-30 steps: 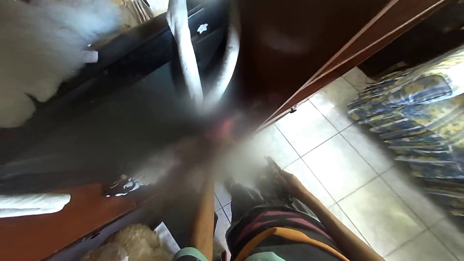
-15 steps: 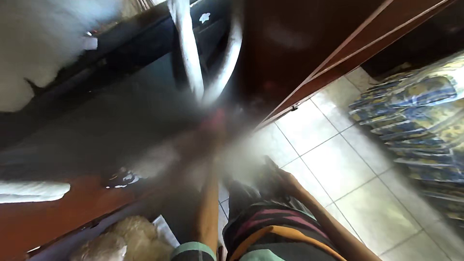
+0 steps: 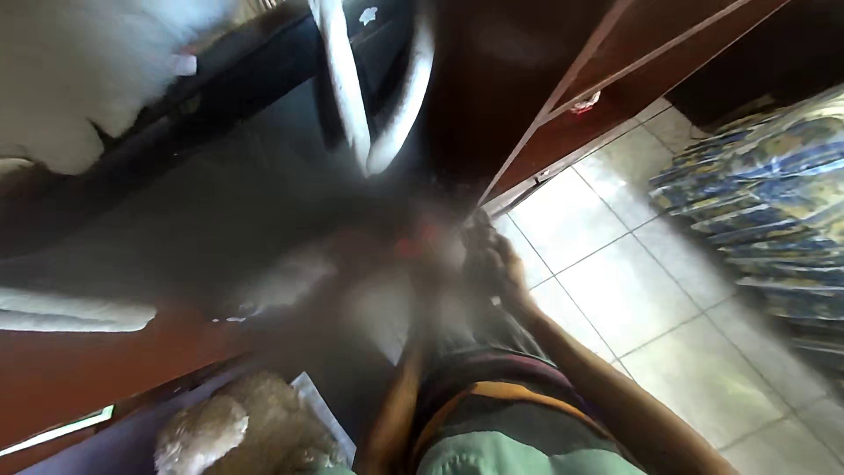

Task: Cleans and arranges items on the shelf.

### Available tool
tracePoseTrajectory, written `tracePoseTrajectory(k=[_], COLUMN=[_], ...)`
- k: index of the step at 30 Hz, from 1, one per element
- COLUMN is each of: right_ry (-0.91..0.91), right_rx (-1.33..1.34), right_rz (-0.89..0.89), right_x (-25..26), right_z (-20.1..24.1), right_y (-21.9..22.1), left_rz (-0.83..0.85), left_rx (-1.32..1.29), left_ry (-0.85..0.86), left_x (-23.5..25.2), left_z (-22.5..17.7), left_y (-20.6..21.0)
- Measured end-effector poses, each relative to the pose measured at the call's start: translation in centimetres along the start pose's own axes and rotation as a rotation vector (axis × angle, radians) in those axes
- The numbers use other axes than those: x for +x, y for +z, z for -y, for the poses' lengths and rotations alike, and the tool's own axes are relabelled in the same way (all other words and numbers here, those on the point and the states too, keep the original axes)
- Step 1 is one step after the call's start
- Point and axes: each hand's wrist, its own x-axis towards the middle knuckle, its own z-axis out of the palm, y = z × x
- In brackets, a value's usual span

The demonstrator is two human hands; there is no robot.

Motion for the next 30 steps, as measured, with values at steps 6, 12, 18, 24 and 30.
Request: tracePoseTrajectory(k=[6, 12, 18, 24, 30], right_ry=[0.149, 0.337, -0.017, -0.593, -0.111], right_rx=[-0.182, 0.100, -0.560, -0.511, 0.105], right_rz=[0.210, 0.503, 0.549, 0.556, 0.537], right_x=[0.1, 0.5, -2.5, -6.8, -5.7], right_z=[-2.3, -2.1, 0.2, -1.8, 1.5], right_y=[4.8, 4.0, 4.7, 2.8, -1.7], left_rz=[-0.111, -0.136, -0.141, -0.023, -0.066], left_rx=[-0.043, -0.008, -0.057, -0.189, 0.154], left_ry=[-0.056, -0.065, -0.166, 0.002, -0.062], left_x=[-2.2, -3.5, -2.9, -2.0, -2.7], left_z=[3.3, 4.0, 1.2, 1.7, 0.3], left_y=[2.0, -0.1, -1.2, -3.0, -3.7])
